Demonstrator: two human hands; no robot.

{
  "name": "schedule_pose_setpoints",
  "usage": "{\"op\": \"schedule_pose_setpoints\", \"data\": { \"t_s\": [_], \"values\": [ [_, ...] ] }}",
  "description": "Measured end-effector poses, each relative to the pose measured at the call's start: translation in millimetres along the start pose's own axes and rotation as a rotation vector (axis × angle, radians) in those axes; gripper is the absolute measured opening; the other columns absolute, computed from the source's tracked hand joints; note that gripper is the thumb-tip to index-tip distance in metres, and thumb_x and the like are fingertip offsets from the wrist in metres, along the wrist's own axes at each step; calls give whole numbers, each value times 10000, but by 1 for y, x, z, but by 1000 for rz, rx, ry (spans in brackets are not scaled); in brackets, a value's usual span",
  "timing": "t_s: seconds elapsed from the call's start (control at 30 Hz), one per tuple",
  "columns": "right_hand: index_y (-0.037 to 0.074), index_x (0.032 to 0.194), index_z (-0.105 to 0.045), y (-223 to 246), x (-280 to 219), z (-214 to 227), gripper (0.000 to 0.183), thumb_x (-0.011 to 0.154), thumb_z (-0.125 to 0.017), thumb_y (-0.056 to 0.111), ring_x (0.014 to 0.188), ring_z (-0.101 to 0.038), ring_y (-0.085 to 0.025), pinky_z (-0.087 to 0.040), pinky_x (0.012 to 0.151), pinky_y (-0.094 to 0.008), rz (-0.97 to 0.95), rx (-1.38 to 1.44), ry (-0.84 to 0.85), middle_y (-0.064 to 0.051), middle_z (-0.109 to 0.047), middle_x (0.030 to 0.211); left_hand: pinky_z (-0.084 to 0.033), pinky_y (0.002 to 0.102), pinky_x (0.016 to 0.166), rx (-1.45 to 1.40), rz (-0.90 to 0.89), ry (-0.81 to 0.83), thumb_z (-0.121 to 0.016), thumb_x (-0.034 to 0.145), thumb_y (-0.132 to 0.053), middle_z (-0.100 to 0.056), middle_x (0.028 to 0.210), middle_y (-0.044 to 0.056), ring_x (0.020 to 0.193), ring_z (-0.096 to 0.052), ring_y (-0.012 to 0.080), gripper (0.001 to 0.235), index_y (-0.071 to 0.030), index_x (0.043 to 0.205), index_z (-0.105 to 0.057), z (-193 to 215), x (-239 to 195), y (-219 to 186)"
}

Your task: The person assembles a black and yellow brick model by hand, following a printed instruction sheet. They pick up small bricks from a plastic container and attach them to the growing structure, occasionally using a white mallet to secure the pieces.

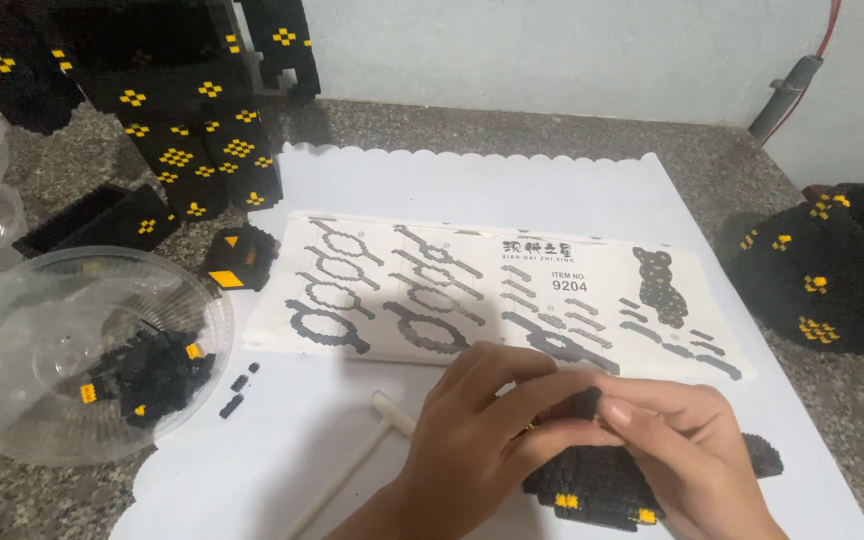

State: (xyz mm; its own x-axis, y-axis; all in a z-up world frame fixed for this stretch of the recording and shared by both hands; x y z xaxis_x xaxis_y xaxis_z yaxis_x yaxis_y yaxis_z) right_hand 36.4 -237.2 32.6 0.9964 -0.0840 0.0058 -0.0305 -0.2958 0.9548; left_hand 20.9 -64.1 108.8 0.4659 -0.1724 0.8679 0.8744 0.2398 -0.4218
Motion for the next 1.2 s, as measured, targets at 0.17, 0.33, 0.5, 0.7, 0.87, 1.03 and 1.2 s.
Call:
{"op": "schedule_pose_setpoints", "data": {
  "t_s": [0.17,0.33,0.5,0.7,0.87,1.03,1.2],
  "values": [
    [-211,1033,-693,17,-4,-21,372,778,-589,39,815,-690,-349,-516,751,-417,18,-9,97,-334,-752,926,-508,319,839,1,-24,-3,-699,890,-201,-598,995,49,888,-633,193,257,-104,1111,-613,0,0,-2],
    [-201,1042,-684,9,-2,-15,370,766,-590,27,836,-699,-381,-517,775,-442,-9,9,84,-357,-748,960,-500,330,849,15,2,19,-679,901,-206,-579,989,30,884,-619,195,237,-118,1111,-614,-2,-3,2],
    [-196,1031,-690,13,-2,-18,364,770,-580,34,885,-709,-373,-526,834,-441,25,-54,89,-350,-754,974,-503,333,868,43,-6,-1,-657,913,-216,-587,989,29,900,-624,193,214,-121,1102,-619,-1,-5,3],
    [-123,943,-738,-4,8,24,227,735,-666,-66,706,-634,-222,-511,700,-301,79,-330,-142,-246,-758,832,-519,329,834,-142,96,17,-722,854,-109,-625,983,60,851,-612,217,211,-85,1036,-620,-2,1,8],
    [-153,927,-714,12,2,-3,215,732,-635,-109,701,-666,-292,-580,714,-328,69,-288,-210,-265,-724,912,-547,278,801,-214,268,14,-654,842,-17,-669,940,20,847,-647,155,214,-124,1027,-643,-2,0,19],
    [-148,1001,-718,8,3,2,276,739,-631,-127,664,-662,-314,-548,711,-332,-53,-298,-296,-288,-743,879,-550,275,834,-256,320,36,-645,837,-2,-697,976,31,919,-674,162,206,-114,1010,-638,-8,-5,27],
    [-199,1014,-703,0,4,8,280,766,-587,-144,678,-635,-398,-519,728,-383,-249,-240,-286,-365,-739,964,-522,371,857,-225,-42,104,-470,953,21,-607,1027,119,949,-618,286,99,17,1004,-554,-4,-1,-1]
  ]
}}
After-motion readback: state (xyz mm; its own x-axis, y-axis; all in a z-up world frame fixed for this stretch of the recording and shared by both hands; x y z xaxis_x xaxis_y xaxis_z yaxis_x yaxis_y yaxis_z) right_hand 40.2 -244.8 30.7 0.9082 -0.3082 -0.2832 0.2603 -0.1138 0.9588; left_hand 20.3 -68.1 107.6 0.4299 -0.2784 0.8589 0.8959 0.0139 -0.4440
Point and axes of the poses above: each hand's wrist, its own x-axis towards the middle knuckle, its own z-axis out of the back of the hand, y = z × x, the point moved 8 cm from there along x, towards the middle knuckle
